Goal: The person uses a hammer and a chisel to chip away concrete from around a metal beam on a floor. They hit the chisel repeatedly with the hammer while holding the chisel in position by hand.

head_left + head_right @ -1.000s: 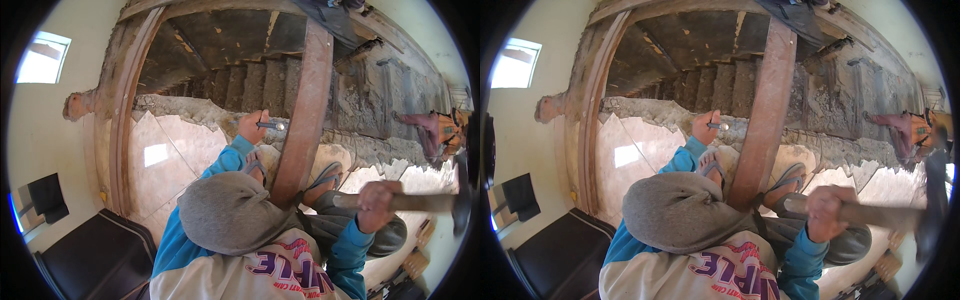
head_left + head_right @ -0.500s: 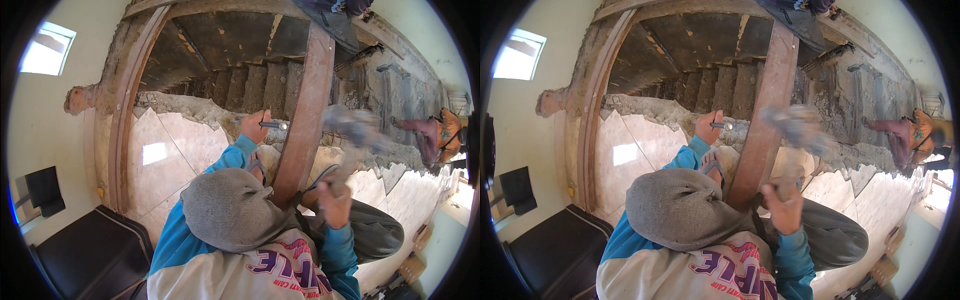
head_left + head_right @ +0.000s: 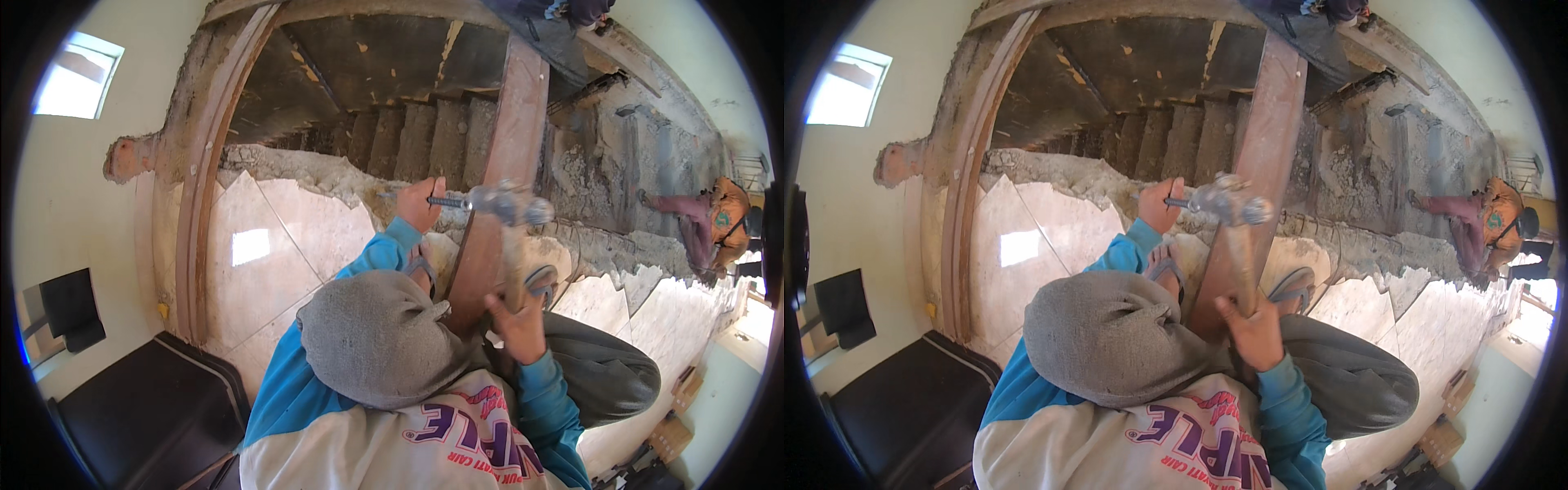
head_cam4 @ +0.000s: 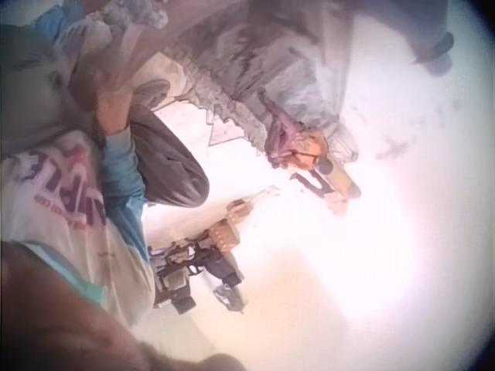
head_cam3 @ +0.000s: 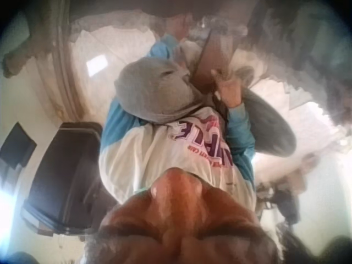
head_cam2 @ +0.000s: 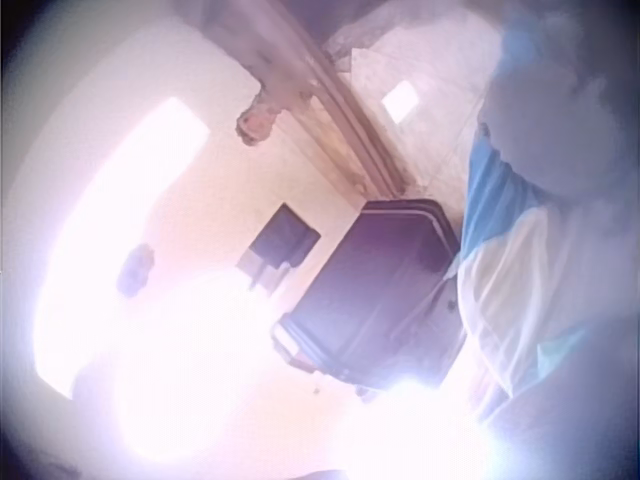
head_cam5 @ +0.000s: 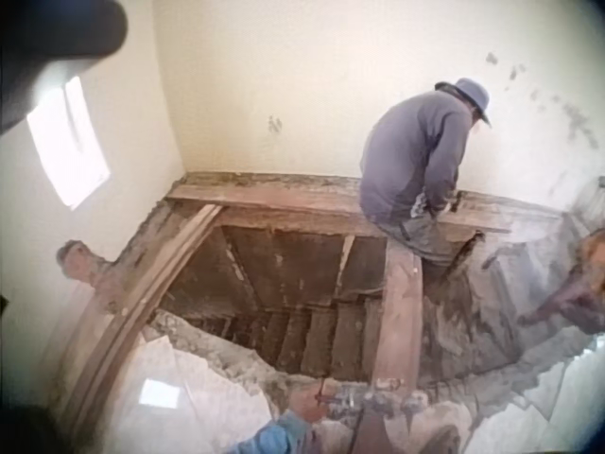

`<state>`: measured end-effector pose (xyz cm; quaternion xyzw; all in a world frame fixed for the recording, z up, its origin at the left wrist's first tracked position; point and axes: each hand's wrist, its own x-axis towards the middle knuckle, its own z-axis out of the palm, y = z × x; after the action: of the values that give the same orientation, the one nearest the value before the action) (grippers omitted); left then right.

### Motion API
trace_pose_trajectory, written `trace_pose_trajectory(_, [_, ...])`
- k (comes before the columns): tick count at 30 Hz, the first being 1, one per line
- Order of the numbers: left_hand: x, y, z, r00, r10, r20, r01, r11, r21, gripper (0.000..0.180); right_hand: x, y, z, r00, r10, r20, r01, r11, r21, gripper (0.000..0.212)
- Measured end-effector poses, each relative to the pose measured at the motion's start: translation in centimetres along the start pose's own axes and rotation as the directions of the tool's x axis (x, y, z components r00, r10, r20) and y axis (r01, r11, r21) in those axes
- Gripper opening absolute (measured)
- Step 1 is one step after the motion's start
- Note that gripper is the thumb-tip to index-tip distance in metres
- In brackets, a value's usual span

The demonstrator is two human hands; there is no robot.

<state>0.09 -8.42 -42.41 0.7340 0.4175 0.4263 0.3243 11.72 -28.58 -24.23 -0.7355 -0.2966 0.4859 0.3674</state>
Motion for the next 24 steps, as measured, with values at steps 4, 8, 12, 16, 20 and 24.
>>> trace_pose_trajectory(4, [0.3,-0.5,-1.0,1.000,-0.026,-0.002,0.026,1.000,-0.006,0.037,-1.7,-4.5,-4.0,0.960,-0.103,-0.261,0.139,0.983,0.120,0.013])
trace_pose_trajectory(8, [0.5,0.3,-0.6,0.998,-0.040,0.044,0.039,0.999,0.025,0.036,-1.6,-7.5,-6.9,0.653,-0.597,-0.466,0.744,0.391,0.542,0.014])
trace_pose_trajectory(12, [0.5,0.4,0.1,1.000,-0.020,0.015,0.020,1.000,-0.018,0.037,-0.4,-2.8,-1.6,0.884,-0.386,-0.265,0.443,0.872,0.207,0.017])
trace_pose_trajectory(16, [-0.6,-0.4,-0.1,1.000,-0.008,0.003,0.008,0.999,0.045,0.036,-0.8,-0.1,0.9,0.998,-0.052,-0.026,0.046,0.982,-0.182,0.018])
trace_pose_trajectory(20, [0.4,-0.5,-0.2,1.000,-0.014,0.020,0.014,1.000,0.003,0.035,-1.2,-2.2,-2.6,0.988,-0.053,-0.148,0.042,0.996,-0.075,0.014])
trace_pose_trajectory(24, [0.3,-0.3,-0.4,1.000,-0.021,0.021,0.021,1.000,-0.010,0.035,-2.4,-6.4,-7.1,0.798,-0.483,-0.360,0.603,0.630,0.490,0.020])
